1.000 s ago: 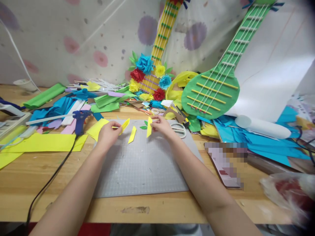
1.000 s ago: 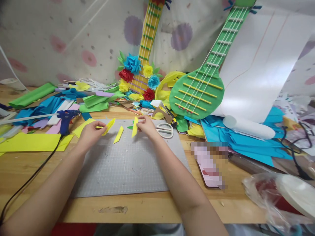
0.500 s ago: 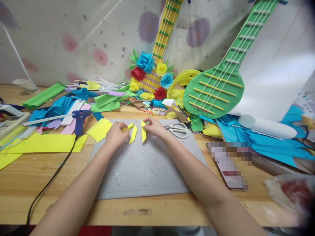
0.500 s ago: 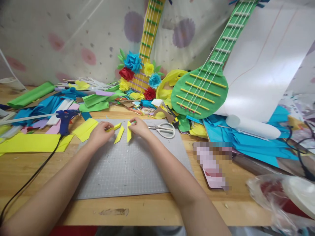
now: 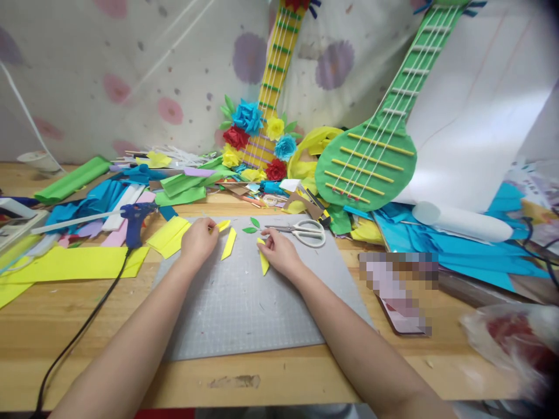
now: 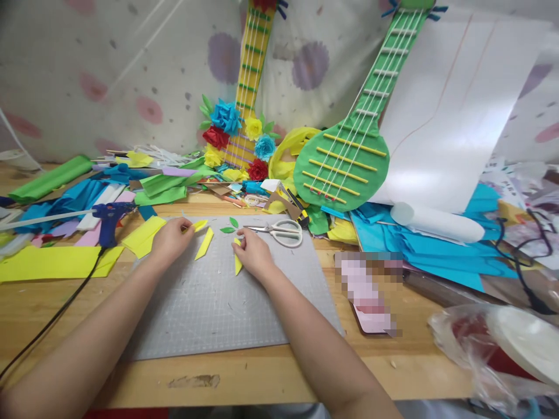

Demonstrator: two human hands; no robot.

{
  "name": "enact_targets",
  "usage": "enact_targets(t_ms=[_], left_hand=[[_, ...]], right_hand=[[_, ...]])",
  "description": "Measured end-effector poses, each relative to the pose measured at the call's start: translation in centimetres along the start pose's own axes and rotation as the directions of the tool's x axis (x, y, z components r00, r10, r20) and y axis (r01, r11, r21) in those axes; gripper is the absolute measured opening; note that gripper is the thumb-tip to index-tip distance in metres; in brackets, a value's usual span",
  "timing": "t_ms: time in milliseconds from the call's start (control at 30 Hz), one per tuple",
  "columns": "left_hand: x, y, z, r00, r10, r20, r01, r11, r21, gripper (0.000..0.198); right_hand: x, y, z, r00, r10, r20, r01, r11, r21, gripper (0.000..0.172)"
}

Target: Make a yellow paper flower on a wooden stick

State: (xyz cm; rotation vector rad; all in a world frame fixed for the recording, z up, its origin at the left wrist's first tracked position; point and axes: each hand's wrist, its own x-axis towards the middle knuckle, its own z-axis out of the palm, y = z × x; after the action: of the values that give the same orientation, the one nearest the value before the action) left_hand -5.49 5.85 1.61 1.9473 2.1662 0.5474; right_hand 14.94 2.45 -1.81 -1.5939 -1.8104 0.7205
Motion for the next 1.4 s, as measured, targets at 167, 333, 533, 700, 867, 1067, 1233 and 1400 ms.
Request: enact_targets(t_ms=[167,333,533,700,867,1067,1233,1400], left_hand=[[-2.1,1.5,0.5,0.999,-0.051,0.015,0.052,0.889,-0.454,0.016],[-5.0,3.3,2.4,0.995,0.014,0.1,0.073,0.581,-0.811,0.024],[-6.4,4.5,2.9,0.971,0.011,0.24,0.212,0.434,-0.876,0.033],[-6.8,4.5,3.4,0.967,0.05,0.252,0.21,0.406,-0.889,0.038],[-7.1,4.7,3.4,0.964,0.047,0.261,0.22,0.412,-0.884,0.04],[-7.1,4.8,3.0,0.97,0.071,0.234,0.187,0.404,-0.895,0.031],[-7.0,4.5,3.7,0.981,0.094,0.169,0.091,0.55,-0.83,0.023],[-5.8,3.4,2.7,0.997,0.018,-0.08,-0.05,0.908,-0.416,0.021]], right_hand=[[-0.5,-0.6,-0.4,0.969,-0.112,-0.221,0.119,0.993,0.019,0.023],[-0.3,-1.4,0.0,0.998,0.067,-0.017,-0.044,0.811,0.583,0.031],[-0.2,-1.8,0.0,0.976,0.121,0.183,-0.219,0.554,0.803,0.039],[-0.4,-1.8,0.0,0.979,0.106,0.174,-0.203,0.555,0.807,0.035],[-0.4,-1.7,0.1,0.984,0.082,0.161,-0.178,0.575,0.799,0.035],[-0.3,-1.7,0.0,0.988,0.088,0.126,-0.154,0.592,0.791,0.034],[-0.3,-1.9,-0.1,0.983,0.099,0.157,-0.185,0.559,0.809,0.029],[0.3,-1.2,-2.2,0.985,0.124,0.117,-0.169,0.671,0.722,0.033]])
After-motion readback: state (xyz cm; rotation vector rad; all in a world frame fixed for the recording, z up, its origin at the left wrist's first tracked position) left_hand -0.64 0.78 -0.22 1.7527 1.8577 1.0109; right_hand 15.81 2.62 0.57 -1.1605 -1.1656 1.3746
